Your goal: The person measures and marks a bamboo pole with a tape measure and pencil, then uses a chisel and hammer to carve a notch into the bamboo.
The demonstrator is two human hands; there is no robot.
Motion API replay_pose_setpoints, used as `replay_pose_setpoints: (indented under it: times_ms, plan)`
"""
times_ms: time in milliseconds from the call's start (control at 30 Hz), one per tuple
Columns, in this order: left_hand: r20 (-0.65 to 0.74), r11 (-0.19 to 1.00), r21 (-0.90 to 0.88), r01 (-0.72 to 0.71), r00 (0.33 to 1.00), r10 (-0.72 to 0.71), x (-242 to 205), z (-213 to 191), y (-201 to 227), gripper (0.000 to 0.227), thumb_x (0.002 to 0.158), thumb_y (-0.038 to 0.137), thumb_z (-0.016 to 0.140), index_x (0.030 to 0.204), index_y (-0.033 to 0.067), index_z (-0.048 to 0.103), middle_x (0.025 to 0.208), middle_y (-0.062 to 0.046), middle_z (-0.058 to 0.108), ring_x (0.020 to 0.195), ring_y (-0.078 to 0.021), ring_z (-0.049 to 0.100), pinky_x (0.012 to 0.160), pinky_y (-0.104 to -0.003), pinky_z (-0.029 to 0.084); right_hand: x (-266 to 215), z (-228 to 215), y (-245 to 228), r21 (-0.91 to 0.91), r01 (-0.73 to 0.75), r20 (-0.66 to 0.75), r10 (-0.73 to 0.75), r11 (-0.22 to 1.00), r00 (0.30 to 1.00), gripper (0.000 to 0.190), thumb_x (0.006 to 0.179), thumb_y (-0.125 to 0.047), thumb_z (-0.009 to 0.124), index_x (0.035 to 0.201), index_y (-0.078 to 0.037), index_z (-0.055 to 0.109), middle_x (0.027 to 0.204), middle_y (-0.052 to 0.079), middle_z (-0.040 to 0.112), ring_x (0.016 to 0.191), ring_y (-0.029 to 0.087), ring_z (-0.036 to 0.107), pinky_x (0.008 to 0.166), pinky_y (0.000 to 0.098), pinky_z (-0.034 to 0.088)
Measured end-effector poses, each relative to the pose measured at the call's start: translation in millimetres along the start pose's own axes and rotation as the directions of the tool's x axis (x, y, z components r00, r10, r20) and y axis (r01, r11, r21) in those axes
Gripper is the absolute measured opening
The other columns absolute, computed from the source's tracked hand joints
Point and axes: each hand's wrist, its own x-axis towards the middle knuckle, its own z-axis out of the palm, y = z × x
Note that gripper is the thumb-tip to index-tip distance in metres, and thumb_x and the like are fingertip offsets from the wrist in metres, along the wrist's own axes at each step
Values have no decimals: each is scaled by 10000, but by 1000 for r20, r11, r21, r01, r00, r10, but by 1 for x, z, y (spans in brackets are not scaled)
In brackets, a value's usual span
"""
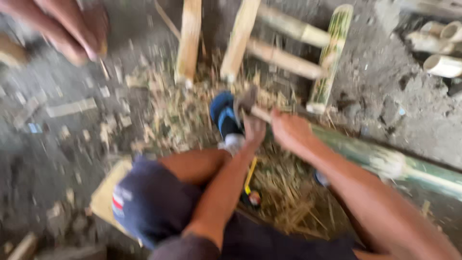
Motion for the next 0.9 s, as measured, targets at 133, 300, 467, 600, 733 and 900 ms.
replay_pose_setpoints:
  times_ms: [133,300,467,600,733,900]
  plan:
    - [37,915,401,-35,999,22,-3,-8,-7,193,951,31,666,1143,50,657,1060,5,704,961,-124,653,828,-294,528,-8,-19,-3,138,-75,86,63,988,994,379,976,-62,475,1334,52,430,585,120,603,429,256,625,322,405,465]
    - [-12,978,205,-36,999,39,12,-23,-42,176,986,42,689,1152,10,640,1079,-33,674,970,-152,629,840,-312,513,8,-95,-10,229,287,-662,-67,930,747,203,1086,-87,491,1203,66,425,641,77,554,451,193,588,356,314,442]
    - [91,970,-239,39,996,-18,1,-48,-70,364,931,203,676,1257,69,587,1171,-22,667,1037,-162,642,883,-330,537,1,-18,1,-146,201,-399,-244,969,884,588,920,-214,555,1365,144,415,544,90,527,386,259,525,376,387,382]
    - [5,978,189,92,996,-95,11,-37,-67,372,943,256,652,1238,32,630,1116,-67,711,1015,-205,689,868,-362,559,-4,57,44,37,-174,140,167,984,976,366,1011,-132,503,1354,-6,474,786,147,713,591,295,647,543,485,577]
    - [-257,978,195,80,966,-28,9,-34,-57,310,969,202,655,1238,53,620,1128,-16,692,1033,-169,665,877,-310,529,-35,112,80,335,-297,50,297,894,953,637,928,-192,599,1459,19,315,810,226,671,640,381,688,559,507,574]
    - [81,788,598,-145,989,120,44,-35,-26,164,998,160,651,982,1,682,904,-86,699,838,-241,664,751,-374,522,-81,193,117,621,-458,73,535,636,841,379,943,-178,594,1266,-27,464,849,279,680,778,484,689,666,564,549]
